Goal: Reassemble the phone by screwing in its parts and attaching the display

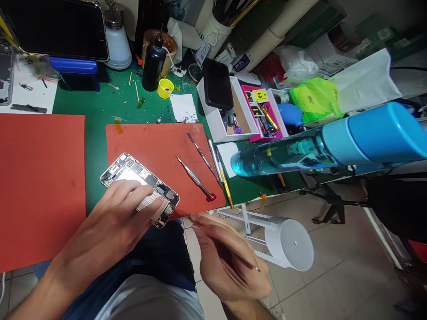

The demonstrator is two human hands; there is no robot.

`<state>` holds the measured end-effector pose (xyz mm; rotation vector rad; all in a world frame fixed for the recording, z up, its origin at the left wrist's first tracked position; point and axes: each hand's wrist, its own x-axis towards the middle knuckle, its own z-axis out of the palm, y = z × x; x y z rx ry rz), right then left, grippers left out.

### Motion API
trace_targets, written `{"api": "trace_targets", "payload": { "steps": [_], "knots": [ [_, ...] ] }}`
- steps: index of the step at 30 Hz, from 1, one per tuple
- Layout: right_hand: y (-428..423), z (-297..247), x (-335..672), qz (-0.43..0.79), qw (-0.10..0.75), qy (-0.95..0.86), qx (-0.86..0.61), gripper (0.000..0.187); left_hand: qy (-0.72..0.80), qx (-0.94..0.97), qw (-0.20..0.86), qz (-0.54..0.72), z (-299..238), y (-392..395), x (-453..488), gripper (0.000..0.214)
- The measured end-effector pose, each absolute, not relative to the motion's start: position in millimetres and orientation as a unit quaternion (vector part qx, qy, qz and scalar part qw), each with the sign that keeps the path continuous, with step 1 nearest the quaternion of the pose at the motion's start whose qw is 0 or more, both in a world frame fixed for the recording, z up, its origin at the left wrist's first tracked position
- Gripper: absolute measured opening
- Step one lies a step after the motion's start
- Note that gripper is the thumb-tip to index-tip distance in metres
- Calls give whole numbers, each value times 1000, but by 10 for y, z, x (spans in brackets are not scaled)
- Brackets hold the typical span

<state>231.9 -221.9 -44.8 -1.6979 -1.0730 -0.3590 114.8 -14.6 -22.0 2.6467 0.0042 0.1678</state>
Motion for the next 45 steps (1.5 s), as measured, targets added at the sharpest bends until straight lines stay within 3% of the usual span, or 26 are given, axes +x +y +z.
{"api": "trace_targets", "payload": {
  "steps": [45],
  "knots": [
    [-2271, -395, 2279, -143, 490, -489, -707, 48, -14, 977, 204, 60, -265, -151, 1169, 34]
  ]
}}
